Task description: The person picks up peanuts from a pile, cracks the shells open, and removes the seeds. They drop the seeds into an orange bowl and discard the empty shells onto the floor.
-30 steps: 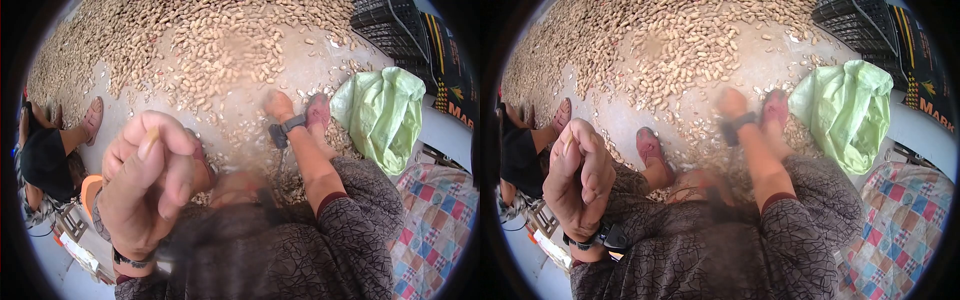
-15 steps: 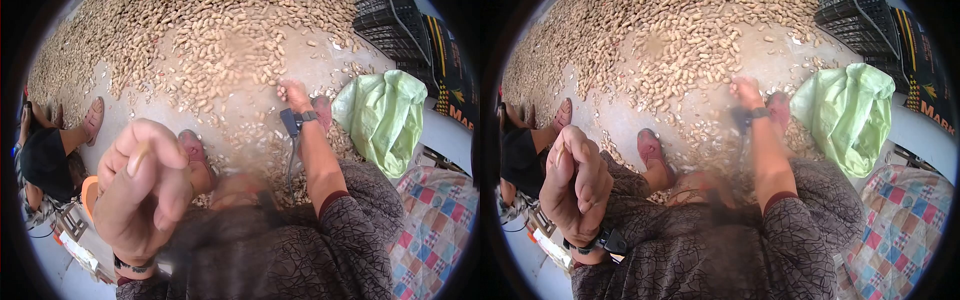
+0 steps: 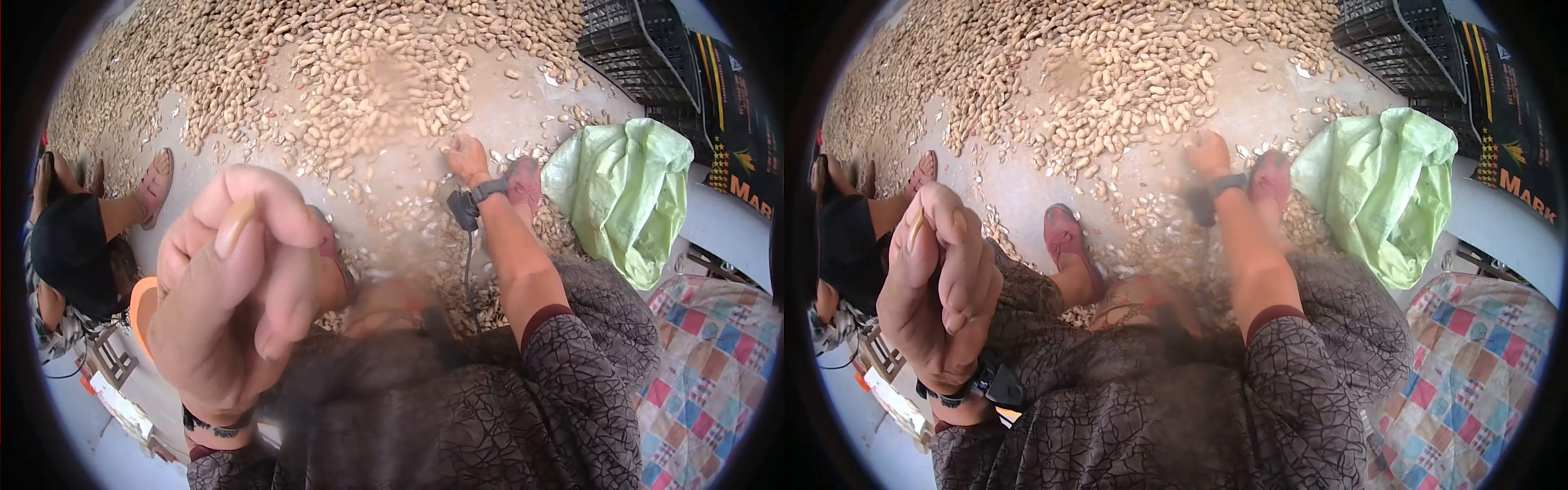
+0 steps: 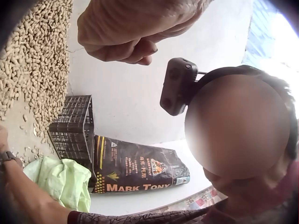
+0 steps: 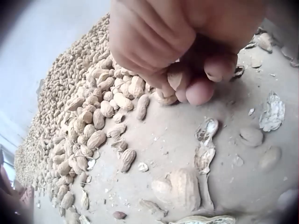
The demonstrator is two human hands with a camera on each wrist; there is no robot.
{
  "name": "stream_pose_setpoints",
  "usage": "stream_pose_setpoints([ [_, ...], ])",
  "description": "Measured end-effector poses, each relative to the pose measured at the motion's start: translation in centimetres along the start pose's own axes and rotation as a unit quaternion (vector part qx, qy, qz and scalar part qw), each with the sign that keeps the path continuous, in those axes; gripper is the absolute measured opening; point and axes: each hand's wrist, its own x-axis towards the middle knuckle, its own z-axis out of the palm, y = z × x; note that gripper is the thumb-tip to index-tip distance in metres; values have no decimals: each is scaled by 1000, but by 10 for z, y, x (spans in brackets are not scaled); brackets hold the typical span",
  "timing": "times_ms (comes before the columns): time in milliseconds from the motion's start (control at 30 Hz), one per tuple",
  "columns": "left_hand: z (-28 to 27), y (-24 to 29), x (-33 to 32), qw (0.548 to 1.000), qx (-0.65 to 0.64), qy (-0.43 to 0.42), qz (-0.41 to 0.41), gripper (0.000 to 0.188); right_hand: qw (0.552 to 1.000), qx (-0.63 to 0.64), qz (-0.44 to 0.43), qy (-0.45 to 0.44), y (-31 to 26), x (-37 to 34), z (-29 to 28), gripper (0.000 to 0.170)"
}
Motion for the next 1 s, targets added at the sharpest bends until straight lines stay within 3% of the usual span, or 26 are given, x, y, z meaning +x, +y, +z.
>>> stream_pose_setpoints([
  [33,-1,0,-1,1000,4,-7,5,19,1000,-2,-2,0,3,-2,0,25],
  [100,4,4,-5,1000,10,11,-1,19,994,56,79,-42,11,-8,-2,24],
  [233,2,11,-12,1000,28,5,-2,19,987,126,94,-38,36,-5,-12,21],
  [300,2,17,-15,1000,29,-10,2,19,982,-24,-58,-180,51,2,-24,20],
  [333,2,20,-17,999,31,-25,2,18,982,-29,-60,-177,32,-6,-38,20],
  [367,-1,21,-19,999,20,-45,11,20,961,205,113,-150,11,-15,-54,19],
  [400,-2,22,-21,999,17,-48,17,20,856,422,275,-112,-5,-24,-66,19],
  [433,-2,25,-23,998,23,-53,21,20,860,419,271,-111,-7,-29,-70,19],
  [500,-5,29,-27,996,34,-68,36,23,759,575,284,-110,-17,-39,-78,20],
  [533,-8,30,-28,996,31,-69,41,23,763,572,280,-110,-23,-44,-82,20],
  [600,-13,31,-28,992,1,-111,54,24,729,610,276,-140,-35,-53,-93,24],
  [667,-17,31,-34,989,-15,-129,66,23,751,592,267,-122,-56,-67,-103,23],
  [733,-14,31,-42,994,-46,-50,87,14,769,574,258,-106,-80,-77,-106,23],
  [833,-19,34,-50,990,-42,-73,111,12,779,564,262,-77,-92,-82,-105,16],
  [900,-24,36,-52,991,-40,-69,108,12,786,563,229,-111,-95,-75,-102,25],
  [1000,-41,33,-48,990,-3,-92,109,21,786,559,245,-101,-109,-76,-95,26],
])
